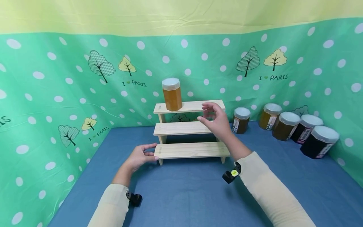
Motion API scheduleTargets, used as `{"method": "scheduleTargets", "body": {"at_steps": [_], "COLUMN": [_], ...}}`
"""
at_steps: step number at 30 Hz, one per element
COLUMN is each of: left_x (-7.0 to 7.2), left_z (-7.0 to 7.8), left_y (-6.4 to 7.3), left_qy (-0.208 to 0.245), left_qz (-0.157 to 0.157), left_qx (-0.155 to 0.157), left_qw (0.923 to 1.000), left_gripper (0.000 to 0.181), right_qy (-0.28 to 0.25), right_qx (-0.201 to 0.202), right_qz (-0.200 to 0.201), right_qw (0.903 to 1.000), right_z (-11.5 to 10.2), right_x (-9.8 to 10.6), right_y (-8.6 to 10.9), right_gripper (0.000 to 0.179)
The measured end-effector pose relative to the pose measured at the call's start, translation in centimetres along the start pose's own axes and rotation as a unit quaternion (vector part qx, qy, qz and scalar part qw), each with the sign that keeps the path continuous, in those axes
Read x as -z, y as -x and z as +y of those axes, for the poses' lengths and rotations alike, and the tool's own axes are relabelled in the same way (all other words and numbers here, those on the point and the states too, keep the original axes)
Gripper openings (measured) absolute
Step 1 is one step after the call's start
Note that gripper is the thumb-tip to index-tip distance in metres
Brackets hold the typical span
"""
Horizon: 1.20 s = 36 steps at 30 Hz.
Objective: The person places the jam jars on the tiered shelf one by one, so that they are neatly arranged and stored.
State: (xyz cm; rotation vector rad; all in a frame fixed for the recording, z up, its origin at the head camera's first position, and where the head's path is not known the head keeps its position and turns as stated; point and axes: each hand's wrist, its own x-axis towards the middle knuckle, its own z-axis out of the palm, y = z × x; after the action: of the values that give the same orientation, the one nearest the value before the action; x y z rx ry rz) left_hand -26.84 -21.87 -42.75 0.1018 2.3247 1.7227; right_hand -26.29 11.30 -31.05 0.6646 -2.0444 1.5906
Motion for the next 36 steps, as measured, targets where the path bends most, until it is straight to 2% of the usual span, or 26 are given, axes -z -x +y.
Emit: {"method": "scheduleTargets", "body": {"at_steps": [5, 14, 20, 28, 36], "left_x": [0.0, 0.0, 0.0, 0.1, 0.1], "left_z": [0.0, 0.0, -0.1, 0.0, -0.3], "left_y": [0.1, 0.1, 0.0, -0.1, 0.0], "left_qy": [0.0, -0.003, 0.0, 0.001, 0.002], "left_qz": [0.001, 0.001, 0.005, 0.005, -0.001], "left_qx": [0.002, 0.0, 0.0, -0.002, -0.002], "left_qw": [1.0, 1.0, 1.0, 1.0, 1.0], "left_gripper": [0.072, 0.072, 0.071, 0.071, 0.072], "right_qy": [0.015, 0.009, 0.034, 0.047, 0.041], "right_qx": [0.014, 0.037, 0.022, 0.01, 0.005], "right_qz": [-0.003, -0.003, -0.003, -0.03, -0.015], "right_qw": [0.9998, 0.9993, 0.9992, 0.9984, 0.999], "right_z": [-0.4, -0.2, -0.2, 0.1, 3.7], "right_x": [1.0, 3.0, 4.5, 6.3, 8.1], "right_y": [0.9, 1.9, 2.7, 3.4, 4.4], "right_gripper": [0.043, 0.042, 0.041, 0.046, 0.047]}}
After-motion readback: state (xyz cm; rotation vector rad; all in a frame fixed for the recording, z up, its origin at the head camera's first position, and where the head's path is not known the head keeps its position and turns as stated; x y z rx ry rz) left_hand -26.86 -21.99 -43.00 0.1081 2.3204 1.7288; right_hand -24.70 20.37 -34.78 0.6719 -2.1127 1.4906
